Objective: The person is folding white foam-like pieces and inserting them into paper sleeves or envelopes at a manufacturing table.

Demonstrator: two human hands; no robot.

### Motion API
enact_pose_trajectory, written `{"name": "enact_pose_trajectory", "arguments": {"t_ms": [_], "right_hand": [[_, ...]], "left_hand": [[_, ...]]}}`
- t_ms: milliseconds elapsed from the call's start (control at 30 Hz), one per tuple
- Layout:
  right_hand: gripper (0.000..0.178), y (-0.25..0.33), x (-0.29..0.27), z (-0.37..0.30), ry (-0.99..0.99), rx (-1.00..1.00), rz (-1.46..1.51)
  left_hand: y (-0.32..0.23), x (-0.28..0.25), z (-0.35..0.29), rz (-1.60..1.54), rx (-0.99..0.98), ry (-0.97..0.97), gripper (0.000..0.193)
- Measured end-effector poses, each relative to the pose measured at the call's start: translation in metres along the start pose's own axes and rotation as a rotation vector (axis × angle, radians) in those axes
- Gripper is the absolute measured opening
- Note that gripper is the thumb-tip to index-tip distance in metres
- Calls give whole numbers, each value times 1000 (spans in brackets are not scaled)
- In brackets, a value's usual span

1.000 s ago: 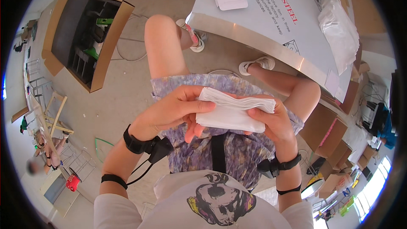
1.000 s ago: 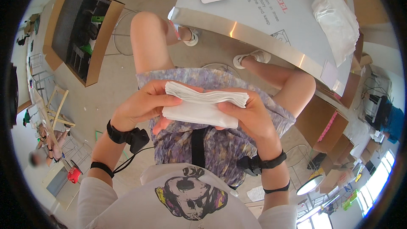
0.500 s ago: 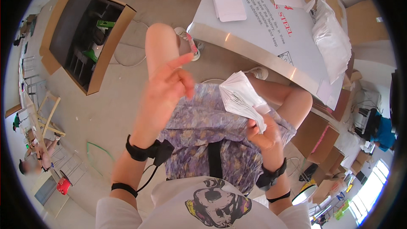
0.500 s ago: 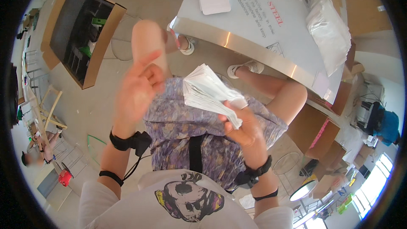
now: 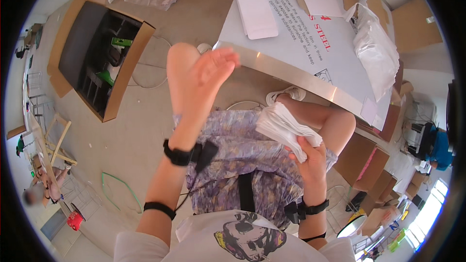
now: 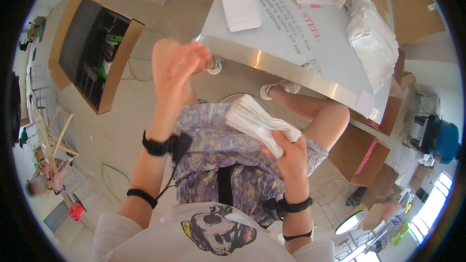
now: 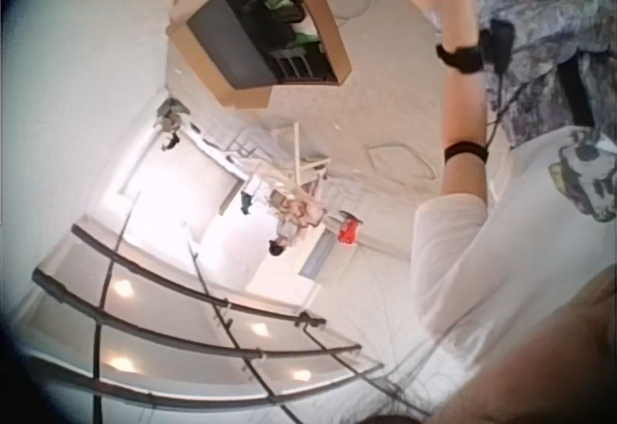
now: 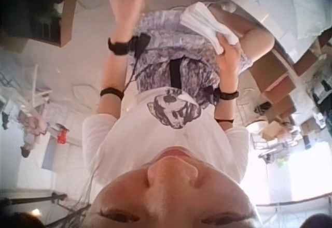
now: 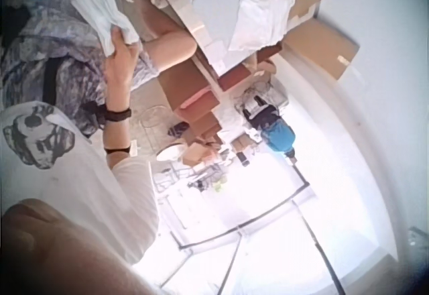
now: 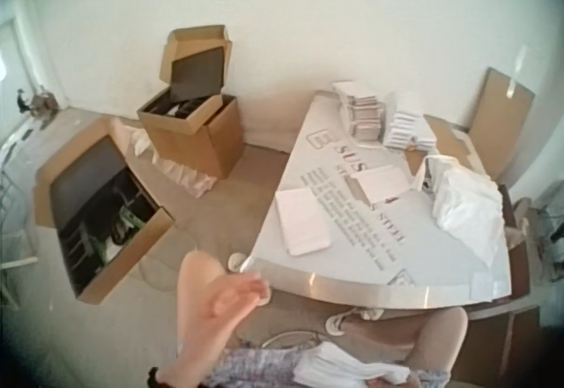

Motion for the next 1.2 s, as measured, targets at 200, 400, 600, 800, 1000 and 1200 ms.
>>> {"name": "enact_pose_trajectory", "arguments": {"t_ms": [200, 400, 600, 800, 1000, 1200], "right_hand": [[31, 9, -31, -9, -85, -51, -32], [31, 1, -48, -24, -120, -44, 25], [31, 1, -47, -24, -114, -51, 59], [31, 6, -36, -24, -106, -75, 16], [30, -10, 5, -7, -7, -14, 44], [32, -38, 47, 2, 124, 89, 16]], "left_hand": [[-7, 45, 90, 1530, 764, -274, 75], [12, 77, 129, 1551, 782, -262, 66], [-22, 66, 126, 1553, 602, -256, 24], [-80, -88, 4, 821, 381, -735, 14], [31, -130, -148, 197, -131, -664, 58], [63, -107, -196, 374, -318, -400, 97]]}}
Point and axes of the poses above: each hand's wrist, its own z-axis towards the middle knuckle, its own x-axis out of the palm, y = z × x, the point moved 8 cm from there along z, towards the middle knuckle, and after that the axes turned 15 degrees about z, right-handed, at the moved point
